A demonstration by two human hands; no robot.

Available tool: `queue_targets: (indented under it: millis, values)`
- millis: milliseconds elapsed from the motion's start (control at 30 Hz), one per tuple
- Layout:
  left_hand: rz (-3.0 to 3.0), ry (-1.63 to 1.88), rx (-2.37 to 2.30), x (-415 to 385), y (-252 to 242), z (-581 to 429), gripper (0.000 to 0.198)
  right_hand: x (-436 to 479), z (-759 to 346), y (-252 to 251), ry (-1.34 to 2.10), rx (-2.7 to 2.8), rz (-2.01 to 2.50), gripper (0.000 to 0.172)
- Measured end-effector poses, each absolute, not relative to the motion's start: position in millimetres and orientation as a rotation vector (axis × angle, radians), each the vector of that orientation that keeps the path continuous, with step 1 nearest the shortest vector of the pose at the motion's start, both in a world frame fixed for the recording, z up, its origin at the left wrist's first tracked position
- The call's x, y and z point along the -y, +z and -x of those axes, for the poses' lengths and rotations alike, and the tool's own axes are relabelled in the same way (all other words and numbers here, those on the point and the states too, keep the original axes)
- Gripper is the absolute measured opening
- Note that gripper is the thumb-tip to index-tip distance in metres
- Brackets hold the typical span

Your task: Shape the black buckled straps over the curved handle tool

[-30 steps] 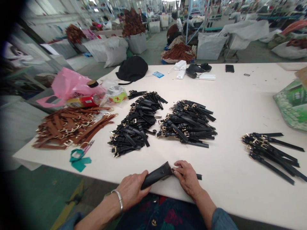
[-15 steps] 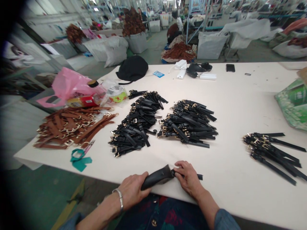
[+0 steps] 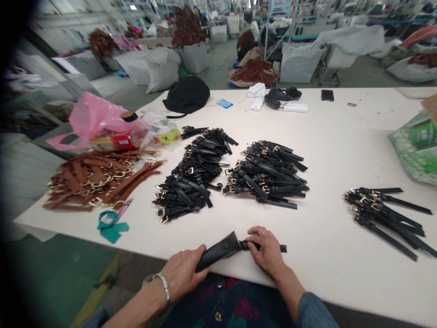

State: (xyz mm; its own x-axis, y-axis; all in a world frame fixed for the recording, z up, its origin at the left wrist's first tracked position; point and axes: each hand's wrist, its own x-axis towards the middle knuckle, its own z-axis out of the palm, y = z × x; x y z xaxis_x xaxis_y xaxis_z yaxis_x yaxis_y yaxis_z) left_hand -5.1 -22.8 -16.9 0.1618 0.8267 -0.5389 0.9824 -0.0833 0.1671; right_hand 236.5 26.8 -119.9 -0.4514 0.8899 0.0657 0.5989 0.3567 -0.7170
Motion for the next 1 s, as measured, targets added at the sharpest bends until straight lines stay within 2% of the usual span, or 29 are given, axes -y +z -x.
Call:
queue_targets:
  millis: [133,267,733,1000]
  values:
    - [-1.948,-0.406,-1.708,20.9,-18.5,2.6,0.023,-28.6,-237.6,-111.8,0.904,2.243,1.271,0.024]
    - [-1.938,-0.401,-1.716,19.4,-17.7,6.8,0.024,-28.6,-236.6,-116.4,0.908,2.219,1.313,0.017]
    - [-1.96,-0.399,-1.69,43.4,-25.0,-5.1,0.029,-32.6,-223.4,-106.7,0.974,2.124,1.532,0.016]
    - [-1.849,-0.344,-1.757,32.7,-22.5,0.3,0.023,-35.5,-219.5,-104.9,1.03,2.085,1.611,0.016]
